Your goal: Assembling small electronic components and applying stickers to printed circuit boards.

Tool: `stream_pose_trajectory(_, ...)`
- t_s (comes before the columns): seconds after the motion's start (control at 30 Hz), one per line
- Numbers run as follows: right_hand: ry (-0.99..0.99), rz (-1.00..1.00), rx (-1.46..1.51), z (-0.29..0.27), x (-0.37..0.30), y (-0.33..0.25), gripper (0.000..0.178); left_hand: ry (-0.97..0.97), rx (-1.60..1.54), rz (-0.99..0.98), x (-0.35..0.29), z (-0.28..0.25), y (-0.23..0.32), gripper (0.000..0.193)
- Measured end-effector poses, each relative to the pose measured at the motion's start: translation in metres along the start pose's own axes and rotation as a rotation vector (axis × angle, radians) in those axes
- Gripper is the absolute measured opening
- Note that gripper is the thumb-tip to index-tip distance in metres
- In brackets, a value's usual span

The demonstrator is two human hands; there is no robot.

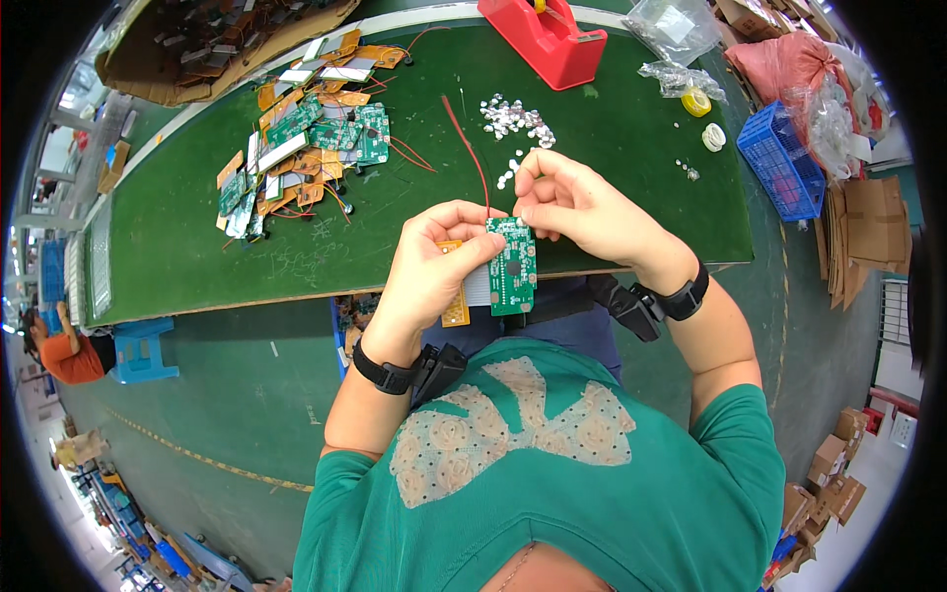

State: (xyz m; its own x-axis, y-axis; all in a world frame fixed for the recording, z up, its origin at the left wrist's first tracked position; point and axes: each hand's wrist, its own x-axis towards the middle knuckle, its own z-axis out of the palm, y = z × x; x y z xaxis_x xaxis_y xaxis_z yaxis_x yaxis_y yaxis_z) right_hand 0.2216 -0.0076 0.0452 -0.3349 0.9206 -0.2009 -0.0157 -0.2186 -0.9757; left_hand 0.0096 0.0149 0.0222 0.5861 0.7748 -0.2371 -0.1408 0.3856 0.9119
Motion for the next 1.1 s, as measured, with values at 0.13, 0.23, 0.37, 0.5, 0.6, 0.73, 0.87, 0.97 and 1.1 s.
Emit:
stream_pose_trajectory(0.13,0.081,0.059,-0.015,-0.001,0.001,-0.006,0.015,-0.007,-0.038,0.011,0.002,-0.002,0.0,0.024)
stream_pose_trajectory(0.23,0.352,-0.182,-0.431,-0.028,0.007,0.001,0.01,-0.003,-0.067,0.02,-0.001,-0.005,-0.001,0.024)
stream_pose_trajectory(0.37,0.687,-0.428,-0.852,-0.077,0.013,-0.03,0.031,0.013,-0.11,0.031,-0.003,-0.009,-0.002,0.024)
stream_pose_trajectory(0.5,0.923,-0.292,-1.238,-0.153,0.059,-0.038,0.034,-0.008,-0.14,0.045,-0.006,-0.009,-0.001,0.025)
stream_pose_trajectory(0.6,0.627,0.106,-0.787,-0.177,0.09,-0.05,0.035,-0.011,-0.141,0.056,-0.008,-0.01,-0.001,0.026)
stream_pose_trajectory(0.73,0.663,0.201,-0.719,-0.164,0.107,-0.058,0.034,0.012,-0.145,0.066,-0.013,-0.016,-0.001,0.026)
stream_pose_trajectory(0.87,0.733,0.209,-0.746,-0.158,0.108,-0.068,0.029,0.001,-0.158,0.085,-0.017,-0.017,0.0,0.026)
stream_pose_trajectory(0.97,0.719,0.155,-0.765,-0.169,0.108,-0.068,0.024,-0.013,-0.151,0.093,-0.017,-0.016,0.001,0.025)
stream_pose_trajectory(1.1,0.693,0.145,-0.806,-0.16,0.102,-0.077,0.023,-0.028,-0.153,0.11,-0.019,-0.016,0.002,0.025)
